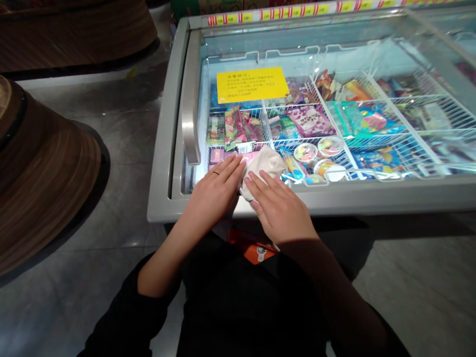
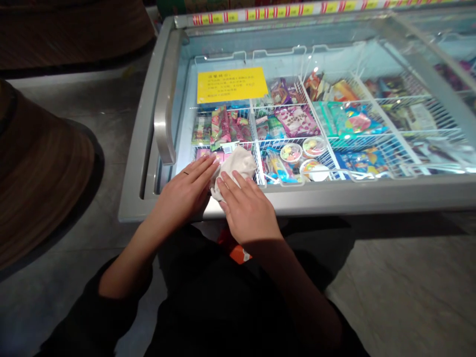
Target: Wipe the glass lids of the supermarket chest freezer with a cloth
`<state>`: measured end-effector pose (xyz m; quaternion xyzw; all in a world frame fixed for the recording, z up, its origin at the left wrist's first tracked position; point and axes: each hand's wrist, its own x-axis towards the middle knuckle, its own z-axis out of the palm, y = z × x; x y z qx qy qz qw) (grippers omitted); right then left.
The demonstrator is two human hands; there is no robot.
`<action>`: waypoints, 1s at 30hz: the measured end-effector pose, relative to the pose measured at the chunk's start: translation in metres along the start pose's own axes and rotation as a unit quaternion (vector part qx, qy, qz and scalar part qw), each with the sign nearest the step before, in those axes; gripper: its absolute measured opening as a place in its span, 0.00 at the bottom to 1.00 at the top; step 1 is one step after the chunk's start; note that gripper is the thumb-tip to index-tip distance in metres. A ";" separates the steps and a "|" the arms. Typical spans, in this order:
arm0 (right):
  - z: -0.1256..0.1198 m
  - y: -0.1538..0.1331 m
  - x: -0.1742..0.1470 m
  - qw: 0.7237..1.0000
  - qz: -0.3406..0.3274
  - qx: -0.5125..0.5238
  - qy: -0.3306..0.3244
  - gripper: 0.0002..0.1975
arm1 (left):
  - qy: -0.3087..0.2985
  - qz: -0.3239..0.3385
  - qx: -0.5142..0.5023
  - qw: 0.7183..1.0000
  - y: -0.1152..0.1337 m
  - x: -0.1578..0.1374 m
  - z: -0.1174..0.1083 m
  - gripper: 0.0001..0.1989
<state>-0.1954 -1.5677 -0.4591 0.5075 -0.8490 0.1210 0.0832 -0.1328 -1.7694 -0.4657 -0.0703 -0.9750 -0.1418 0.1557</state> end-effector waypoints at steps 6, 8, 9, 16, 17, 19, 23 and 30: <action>-0.001 0.016 -0.026 0.999 -0.002 -0.023 0.041 0.25 | 0.007 0.020 -0.037 0.999 0.010 0.007 -0.002 0.27; 0.003 0.015 -0.029 0.997 0.027 -0.039 0.065 0.25 | 0.009 0.020 -0.061 0.998 0.017 0.012 0.001 0.27; 0.006 0.012 -0.029 0.996 0.033 -0.046 0.075 0.25 | 0.009 0.019 -0.072 0.997 0.020 0.015 0.003 0.27; 0.016 -0.004 -0.048 0.993 -0.013 -0.059 0.100 0.20 | -0.012 0.024 -0.109 0.994 0.030 0.021 0.012 0.25; 0.014 0.000 -0.053 0.993 -0.012 -0.063 0.096 0.21 | -0.016 0.030 -0.108 0.994 0.031 0.020 0.012 0.25; 0.010 0.011 -0.060 0.993 0.009 -0.069 0.092 0.25 | -0.022 0.042 -0.104 0.993 0.032 0.017 0.012 0.25; 0.008 0.021 -0.057 0.986 0.090 -0.056 0.127 0.28 | -0.027 0.048 -0.084 0.995 0.035 0.017 0.013 0.27; 0.005 0.000 -0.068 0.997 0.050 -0.011 0.064 0.30 | -0.030 0.033 -0.067 0.997 0.036 0.016 0.014 0.30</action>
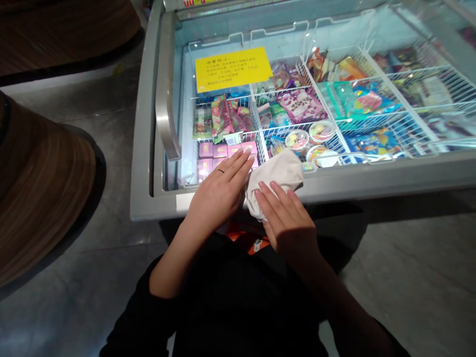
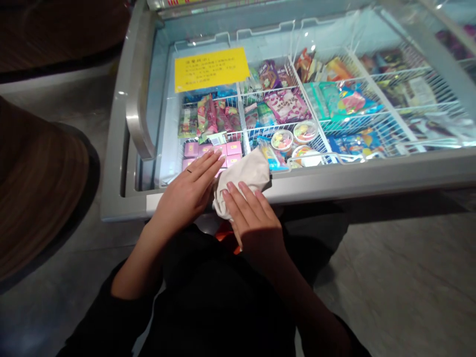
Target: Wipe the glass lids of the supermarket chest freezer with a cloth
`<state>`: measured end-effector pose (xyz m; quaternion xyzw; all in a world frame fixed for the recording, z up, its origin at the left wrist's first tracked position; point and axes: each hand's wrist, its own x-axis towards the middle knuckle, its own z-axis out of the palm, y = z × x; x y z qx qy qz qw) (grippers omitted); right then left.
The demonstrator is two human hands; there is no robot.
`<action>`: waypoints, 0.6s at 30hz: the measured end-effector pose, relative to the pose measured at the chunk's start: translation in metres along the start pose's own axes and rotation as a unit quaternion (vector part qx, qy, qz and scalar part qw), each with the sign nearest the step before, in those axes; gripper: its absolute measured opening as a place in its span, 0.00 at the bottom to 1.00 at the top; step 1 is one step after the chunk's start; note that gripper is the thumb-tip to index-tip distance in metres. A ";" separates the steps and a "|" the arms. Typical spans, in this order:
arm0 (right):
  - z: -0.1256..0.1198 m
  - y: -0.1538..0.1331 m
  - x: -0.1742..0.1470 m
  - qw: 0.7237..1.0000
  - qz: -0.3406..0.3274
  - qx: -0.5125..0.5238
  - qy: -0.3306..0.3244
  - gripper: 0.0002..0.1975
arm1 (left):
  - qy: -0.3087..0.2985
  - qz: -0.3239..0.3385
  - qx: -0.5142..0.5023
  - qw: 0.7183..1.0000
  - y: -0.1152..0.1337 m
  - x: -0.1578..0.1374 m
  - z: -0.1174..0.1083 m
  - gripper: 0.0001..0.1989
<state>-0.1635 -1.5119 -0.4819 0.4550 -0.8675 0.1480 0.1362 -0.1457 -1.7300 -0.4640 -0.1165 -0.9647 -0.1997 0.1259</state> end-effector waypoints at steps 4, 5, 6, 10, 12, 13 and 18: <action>-0.009 0.019 -0.016 0.999 0.026 -0.018 0.012 0.31 | -0.009 0.003 0.006 1.000 0.001 -0.001 -0.002 0.31; -0.010 0.024 -0.015 0.999 0.042 -0.023 0.025 0.31 | -0.011 0.001 0.007 1.000 0.001 -0.001 -0.002 0.31; -0.010 0.027 -0.012 0.997 0.058 -0.027 0.039 0.31 | -0.012 -0.003 0.006 1.000 0.002 0.000 -0.002 0.32; -0.002 0.018 0.014 0.996 0.063 -0.014 0.061 0.28 | -0.003 -0.016 -0.009 1.000 0.001 0.000 -0.002 0.31; 0.002 0.007 0.022 0.998 0.032 -0.005 0.050 0.26 | 0.000 -0.016 -0.021 1.000 -0.002 0.000 -0.002 0.31; 0.003 0.003 0.022 0.999 0.017 -0.002 0.042 0.26 | 0.002 -0.015 -0.027 1.000 -0.003 -0.001 -0.002 0.30; -0.003 0.008 0.001 1.000 -0.008 -0.005 0.019 0.27 | 0.006 -0.025 -0.043 0.999 -0.005 -0.001 -0.003 0.30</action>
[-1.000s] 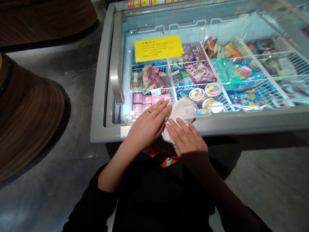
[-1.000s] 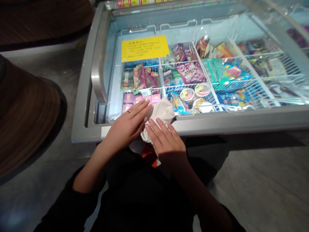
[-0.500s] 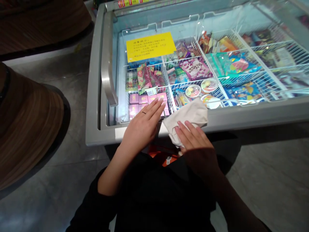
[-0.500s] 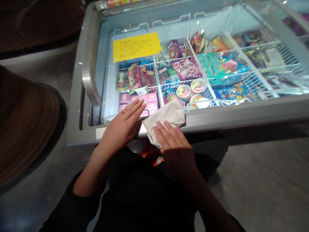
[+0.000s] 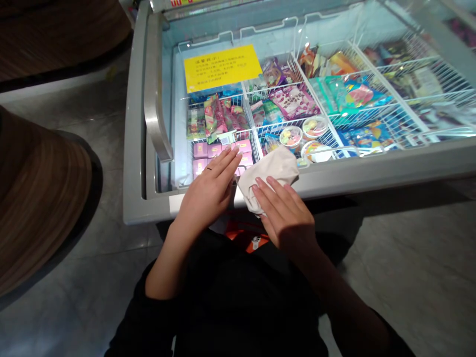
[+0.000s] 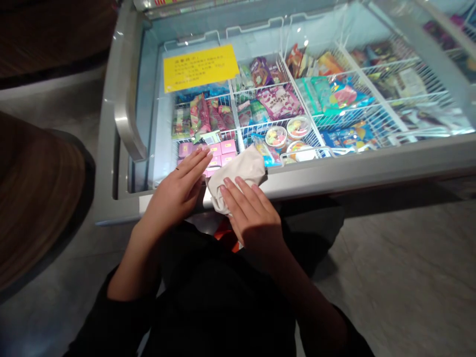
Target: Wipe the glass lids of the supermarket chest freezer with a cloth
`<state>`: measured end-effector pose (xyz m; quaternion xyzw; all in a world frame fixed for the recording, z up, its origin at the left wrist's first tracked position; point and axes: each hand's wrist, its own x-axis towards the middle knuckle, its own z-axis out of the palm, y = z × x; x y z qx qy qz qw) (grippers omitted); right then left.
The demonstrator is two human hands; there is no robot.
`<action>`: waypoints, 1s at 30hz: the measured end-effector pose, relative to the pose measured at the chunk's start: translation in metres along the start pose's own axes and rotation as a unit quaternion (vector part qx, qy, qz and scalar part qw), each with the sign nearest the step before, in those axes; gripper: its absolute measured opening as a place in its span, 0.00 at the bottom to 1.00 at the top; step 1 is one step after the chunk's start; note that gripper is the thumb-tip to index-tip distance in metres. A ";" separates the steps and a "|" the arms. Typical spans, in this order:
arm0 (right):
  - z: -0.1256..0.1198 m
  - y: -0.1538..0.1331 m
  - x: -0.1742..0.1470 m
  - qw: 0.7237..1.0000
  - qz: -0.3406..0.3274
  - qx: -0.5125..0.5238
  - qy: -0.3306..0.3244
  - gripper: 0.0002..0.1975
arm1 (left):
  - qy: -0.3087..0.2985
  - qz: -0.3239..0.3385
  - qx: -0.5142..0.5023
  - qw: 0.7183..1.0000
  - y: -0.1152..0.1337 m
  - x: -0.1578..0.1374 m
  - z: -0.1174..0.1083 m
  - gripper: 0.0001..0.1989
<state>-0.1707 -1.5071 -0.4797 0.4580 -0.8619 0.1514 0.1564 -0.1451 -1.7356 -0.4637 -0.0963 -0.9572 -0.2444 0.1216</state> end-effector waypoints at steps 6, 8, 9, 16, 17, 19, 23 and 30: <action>0.002 0.019 0.001 0.995 0.087 -0.016 0.039 0.29 | -0.002 -0.002 0.016 1.000 0.004 0.001 0.002 0.31; 0.006 0.013 0.009 0.995 0.096 -0.006 0.041 0.30 | 0.000 -0.005 0.014 1.000 0.004 0.001 0.002 0.31; 0.007 0.009 0.011 0.995 0.091 0.000 0.039 0.30 | 0.001 -0.004 0.011 1.000 0.003 0.001 0.001 0.31; -0.004 0.008 -0.014 1.000 0.024 -0.004 0.000 0.29 | 0.003 0.005 -0.001 1.000 0.002 0.000 -0.002 0.27; -0.006 0.014 -0.018 0.999 0.032 -0.012 0.006 0.29 | 0.003 0.006 -0.001 1.000 0.003 0.000 -0.001 0.27; -0.006 0.028 -0.020 0.997 0.064 -0.023 0.024 0.29 | 0.003 0.006 -0.001 1.000 0.003 0.000 0.000 0.27; 0.002 0.037 -0.005 0.993 0.107 -0.019 0.055 0.29 | 0.008 0.002 0.006 1.000 0.004 0.000 0.001 0.26; -0.001 0.023 -0.012 0.999 0.025 -0.005 0.035 0.28 | 0.010 0.007 0.018 1.000 0.004 0.000 0.002 0.26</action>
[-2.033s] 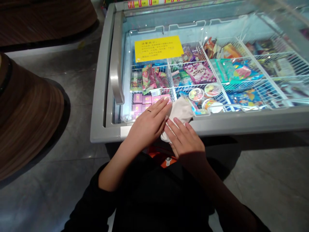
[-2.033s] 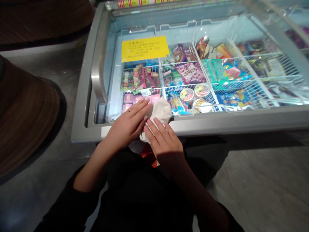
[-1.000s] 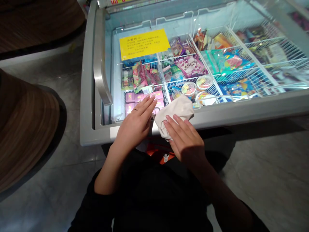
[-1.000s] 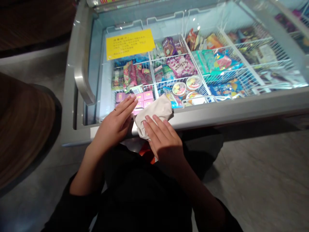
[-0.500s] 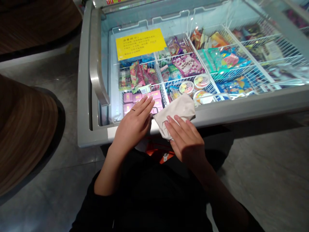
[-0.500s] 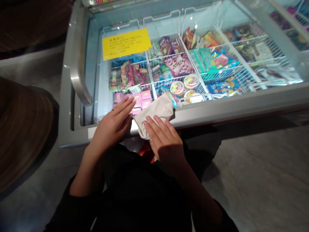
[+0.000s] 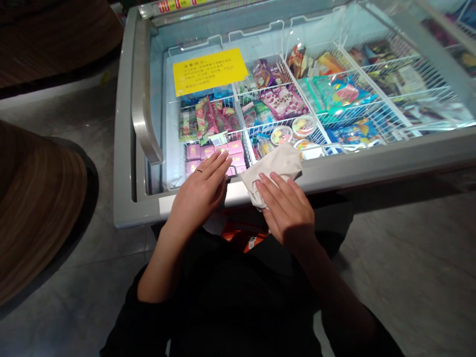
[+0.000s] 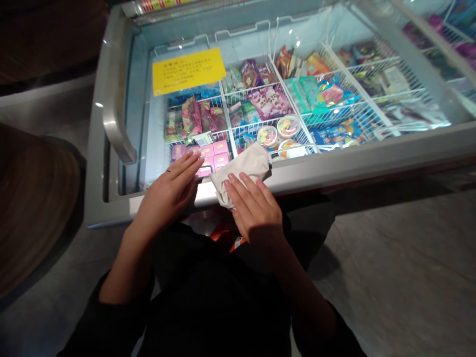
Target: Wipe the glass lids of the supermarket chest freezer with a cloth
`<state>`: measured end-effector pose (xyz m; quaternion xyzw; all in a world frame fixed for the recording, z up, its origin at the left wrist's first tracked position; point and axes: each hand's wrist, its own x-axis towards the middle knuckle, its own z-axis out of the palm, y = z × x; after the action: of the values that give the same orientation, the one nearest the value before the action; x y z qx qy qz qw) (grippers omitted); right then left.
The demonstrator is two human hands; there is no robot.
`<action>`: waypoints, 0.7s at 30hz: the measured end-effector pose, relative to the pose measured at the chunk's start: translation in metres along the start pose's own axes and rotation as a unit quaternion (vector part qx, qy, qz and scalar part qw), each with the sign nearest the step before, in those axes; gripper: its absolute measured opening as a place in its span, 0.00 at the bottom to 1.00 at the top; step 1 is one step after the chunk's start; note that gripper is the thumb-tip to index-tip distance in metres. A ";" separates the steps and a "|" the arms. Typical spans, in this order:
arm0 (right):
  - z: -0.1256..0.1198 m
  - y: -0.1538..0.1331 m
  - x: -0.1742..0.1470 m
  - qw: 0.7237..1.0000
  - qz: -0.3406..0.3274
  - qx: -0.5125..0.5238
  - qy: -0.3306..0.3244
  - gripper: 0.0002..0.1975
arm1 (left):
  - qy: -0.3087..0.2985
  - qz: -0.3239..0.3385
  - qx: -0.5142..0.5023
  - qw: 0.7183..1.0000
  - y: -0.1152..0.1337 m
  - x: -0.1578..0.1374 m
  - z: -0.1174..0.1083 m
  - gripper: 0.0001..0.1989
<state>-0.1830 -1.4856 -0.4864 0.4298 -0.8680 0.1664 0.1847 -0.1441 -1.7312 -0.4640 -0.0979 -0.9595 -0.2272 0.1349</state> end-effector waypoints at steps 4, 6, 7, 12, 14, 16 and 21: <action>-0.007 0.025 -0.014 0.999 0.020 -0.035 0.029 0.27 | -0.003 -0.007 -0.002 1.000 0.000 0.000 -0.001 0.25; -0.006 0.035 -0.012 0.997 0.055 -0.043 0.043 0.27 | -0.006 -0.006 -0.012 1.000 0.000 0.003 -0.001 0.25; -0.004 0.036 -0.009 0.996 0.069 -0.042 0.044 0.27 | -0.007 -0.005 -0.019 1.000 0.000 0.005 -0.001 0.25; 0.000 0.018 0.003 0.998 0.046 -0.015 0.029 0.27 | -0.001 0.020 -0.050 0.999 0.012 0.024 0.005 0.26; -0.004 0.013 -0.003 1.000 0.017 -0.016 0.021 0.27 | -0.004 0.038 -0.054 0.998 0.020 0.034 0.009 0.26; -0.010 0.017 -0.011 0.999 0.003 -0.028 0.020 0.27 | -0.007 0.052 -0.057 0.997 0.027 0.042 0.015 0.25; -0.011 0.047 -0.019 0.994 0.047 -0.060 0.079 0.26 | -0.009 0.088 -0.073 0.993 0.041 0.058 0.030 0.25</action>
<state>-0.2084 -1.4405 -0.4916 0.3622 -0.8783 0.1564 0.2700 -0.1952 -1.6739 -0.4559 -0.1933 -0.9291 -0.2833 0.1381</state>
